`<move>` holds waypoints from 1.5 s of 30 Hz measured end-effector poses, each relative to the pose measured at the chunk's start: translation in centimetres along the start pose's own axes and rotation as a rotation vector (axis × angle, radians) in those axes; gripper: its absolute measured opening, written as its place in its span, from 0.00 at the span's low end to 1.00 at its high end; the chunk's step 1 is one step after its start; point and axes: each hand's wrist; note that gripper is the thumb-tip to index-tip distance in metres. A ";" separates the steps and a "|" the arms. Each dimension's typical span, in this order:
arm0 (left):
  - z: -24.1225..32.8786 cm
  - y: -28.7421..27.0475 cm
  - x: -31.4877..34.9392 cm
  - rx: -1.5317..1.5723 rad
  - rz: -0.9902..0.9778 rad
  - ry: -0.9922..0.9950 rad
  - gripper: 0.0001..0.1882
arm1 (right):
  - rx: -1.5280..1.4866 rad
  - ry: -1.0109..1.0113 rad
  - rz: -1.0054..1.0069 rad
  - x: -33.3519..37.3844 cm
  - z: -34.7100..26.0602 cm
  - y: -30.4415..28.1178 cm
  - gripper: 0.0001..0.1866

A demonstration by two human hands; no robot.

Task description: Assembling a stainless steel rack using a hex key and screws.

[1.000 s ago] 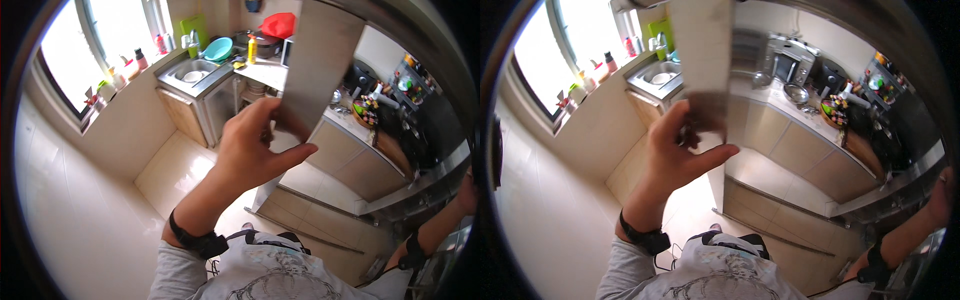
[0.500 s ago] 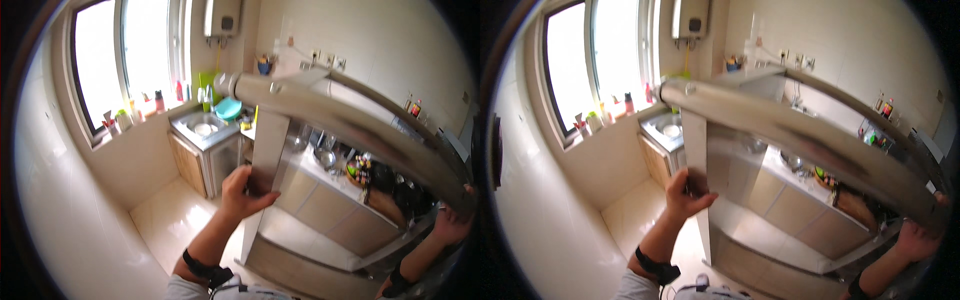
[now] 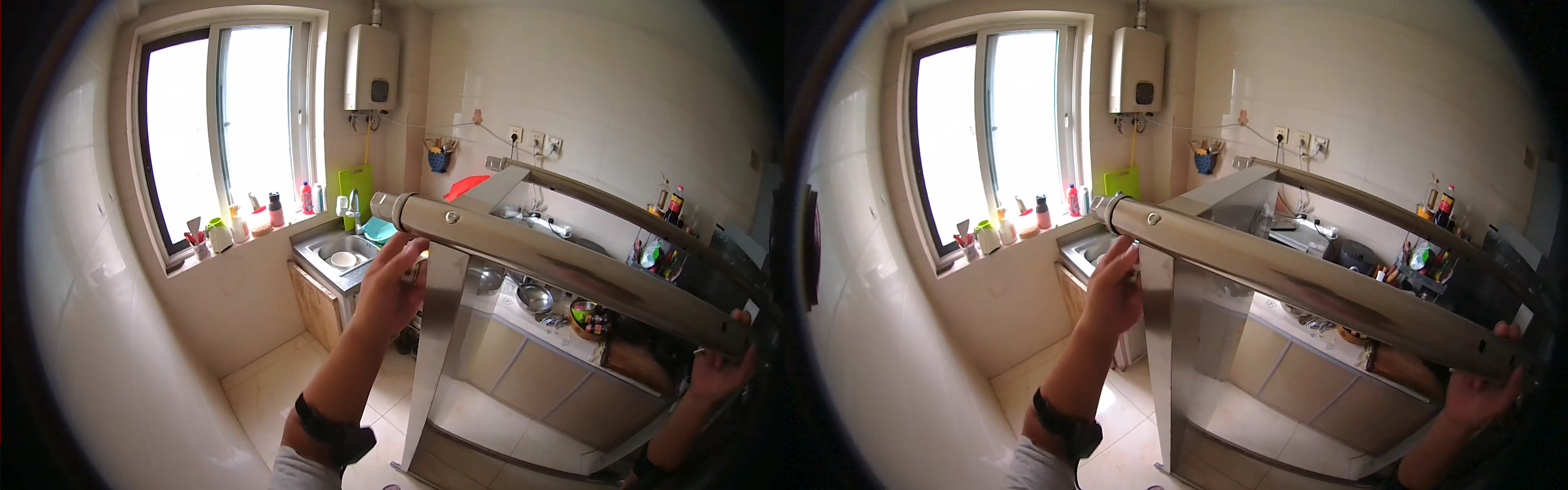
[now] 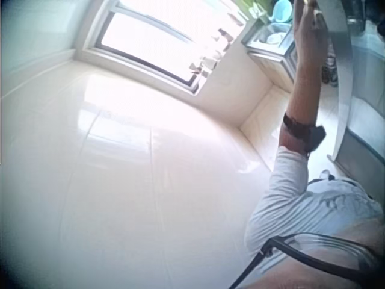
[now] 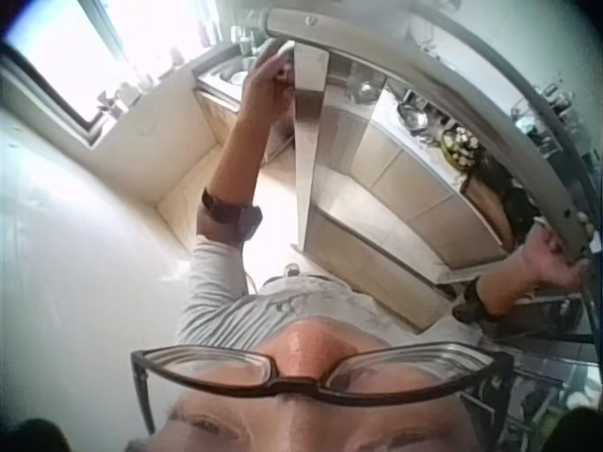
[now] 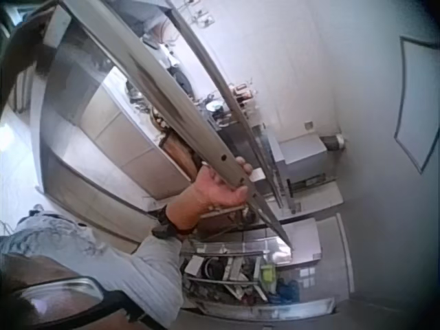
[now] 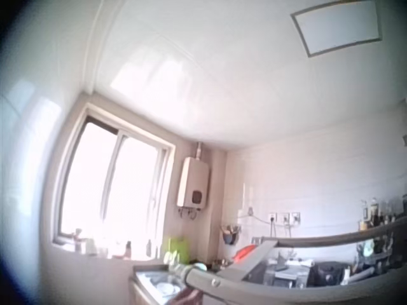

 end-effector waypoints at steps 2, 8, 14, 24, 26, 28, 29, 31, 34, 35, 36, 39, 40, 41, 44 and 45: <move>-0.3 -1.6 -2.4 0.027 -0.108 0.030 0.11 | -0.050 0.034 -0.027 -0.1 -0.6 1.1 0.26; -1.0 -0.8 -3.7 0.180 -0.313 -0.009 0.13 | -0.014 0.061 -0.039 -0.4 -1.3 2.3 0.24; -0.7 -1.3 -4.7 0.254 -0.242 -0.008 0.19 | -0.043 0.102 0.130 -0.6 -0.4 5.6 0.22; 0.0 -1.1 -3.3 -0.089 -0.381 -0.095 0.22 | 0.171 0.016 0.707 0.2 -0.4 10.8 0.19; -1.4 -4.1 -3.8 0.002 -0.329 -0.147 0.25 | 0.108 0.131 0.578 1.1 -1.2 6.9 0.17; 0.7 -9.1 -5.0 0.073 -0.662 0.021 0.21 | 0.127 0.084 0.909 -0.9 2.4 11.5 0.17; 0.7 -13.3 -7.8 0.139 -0.796 0.055 0.22 | 0.045 0.223 0.686 -0.7 2.6 11.2 0.19; 0.3 -9.0 -5.8 0.246 -0.685 0.024 0.18 | -0.074 0.218 0.696 -0.5 3.0 10.5 0.17; -2.2 -6.8 -5.6 -0.246 -0.469 0.440 0.20 | -0.156 0.204 0.686 0.2 1.2 9.3 0.16; -3.1 -6.9 -5.8 -0.803 -0.344 0.851 0.25 | -0.142 0.184 0.695 0.4 0.8 9.2 0.16; -3.6 -6.1 -4.5 -0.793 -0.358 0.845 0.25 | -0.127 0.194 0.717 0.6 0.7 9.2 0.15; -5.1 -7.9 -0.8 -0.677 -0.493 0.484 0.44 | -0.133 0.207 0.696 0.8 0.3 9.0 0.15; -5.5 -8.8 -0.2 -0.674 -0.500 0.479 0.44 | -0.152 0.227 0.655 0.9 0.6 9.0 0.14; -6.0 -8.8 0.9 -0.703 -0.460 0.388 0.43 | -0.175 0.226 0.644 0.8 0.6 8.9 0.14; -7.2 -7.9 2.5 -0.733 -0.389 0.269 0.39 | -0.167 0.227 0.675 0.9 0.4 8.3 0.14; -7.8 -7.9 2.7 -0.755 -0.322 0.211 0.37 | -0.165 0.224 0.636 0.9 0.0 7.9 0.13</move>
Point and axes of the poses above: each hand's wrist, its own x-axis away from the middle knuckle, its own y-axis out of the palm, z = x × y, and after that the axes turned 1 degree about x, right-handed
